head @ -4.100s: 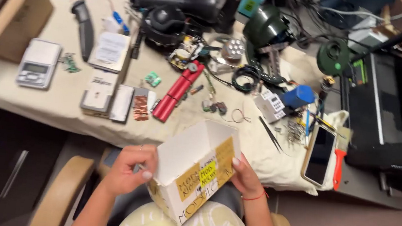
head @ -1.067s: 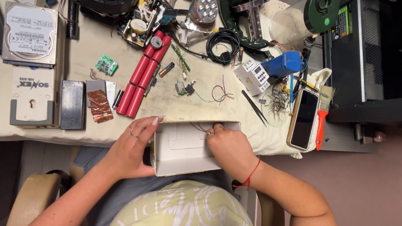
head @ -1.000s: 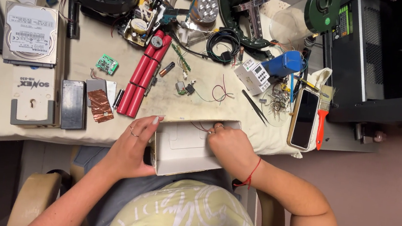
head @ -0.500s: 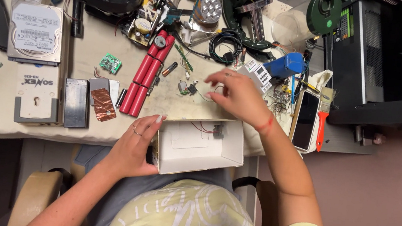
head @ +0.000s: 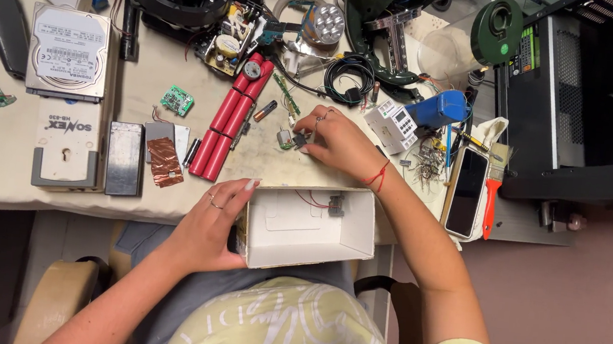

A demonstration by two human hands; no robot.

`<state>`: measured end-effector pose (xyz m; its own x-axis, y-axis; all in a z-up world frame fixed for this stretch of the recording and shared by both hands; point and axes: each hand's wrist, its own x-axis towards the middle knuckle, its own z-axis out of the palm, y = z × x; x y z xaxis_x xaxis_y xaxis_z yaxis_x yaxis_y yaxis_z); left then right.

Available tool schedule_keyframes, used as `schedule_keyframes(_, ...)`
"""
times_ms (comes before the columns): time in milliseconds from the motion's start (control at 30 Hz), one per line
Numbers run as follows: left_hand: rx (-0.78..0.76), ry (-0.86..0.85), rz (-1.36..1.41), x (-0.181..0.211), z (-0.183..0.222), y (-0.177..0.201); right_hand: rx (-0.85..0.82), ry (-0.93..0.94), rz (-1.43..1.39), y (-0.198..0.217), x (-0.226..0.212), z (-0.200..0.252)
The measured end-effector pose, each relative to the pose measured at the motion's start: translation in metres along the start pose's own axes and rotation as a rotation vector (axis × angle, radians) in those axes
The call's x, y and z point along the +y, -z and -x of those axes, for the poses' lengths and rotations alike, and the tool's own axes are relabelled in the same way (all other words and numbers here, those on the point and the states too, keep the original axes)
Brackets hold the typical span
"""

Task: The person places electronic components, including a circuit board and a module, into a small white box and handles a hard drive at a desk.

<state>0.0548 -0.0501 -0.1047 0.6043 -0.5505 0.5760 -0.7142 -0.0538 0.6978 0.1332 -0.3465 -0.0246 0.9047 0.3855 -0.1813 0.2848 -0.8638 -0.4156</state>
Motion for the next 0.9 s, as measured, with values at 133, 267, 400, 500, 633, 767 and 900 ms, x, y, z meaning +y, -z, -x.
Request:
schedule_keyframes(133, 0.003, -0.003, -0.011, 0.000, -0.001, 0.000, 0.012, -0.008, -0.019, 0.004, -0.001, 0.001)
schedule_keyframes(267, -0.002, 0.000, -0.007, 0.001, -0.001, 0.000, 0.088, -0.084, -0.223, 0.009, 0.000, 0.003)
schedule_keyframes(400, -0.002, 0.007, -0.008, 0.004, -0.003, 0.002, 0.140, -0.268, -0.588, 0.011, -0.005, 0.008)
schedule_keyframes(500, 0.002, 0.007, -0.004, 0.003, -0.003, 0.001, 0.170, -0.334, -0.930, 0.004, 0.005, 0.004)
schedule_keyframes(633, 0.001, 0.006, -0.005, 0.003, -0.002, 0.001, 0.151, -0.322, -0.945, -0.001, 0.010, 0.004)
schedule_keyframes(767, 0.001, 0.004, -0.002, 0.003, -0.003, 0.001, 0.131, -0.299, -0.981, -0.007, 0.017, 0.002)
schedule_keyframes(900, 0.002, 0.007, -0.007, 0.001, 0.000, -0.001, 0.126, -0.291, -1.021, -0.002, 0.011, 0.004)
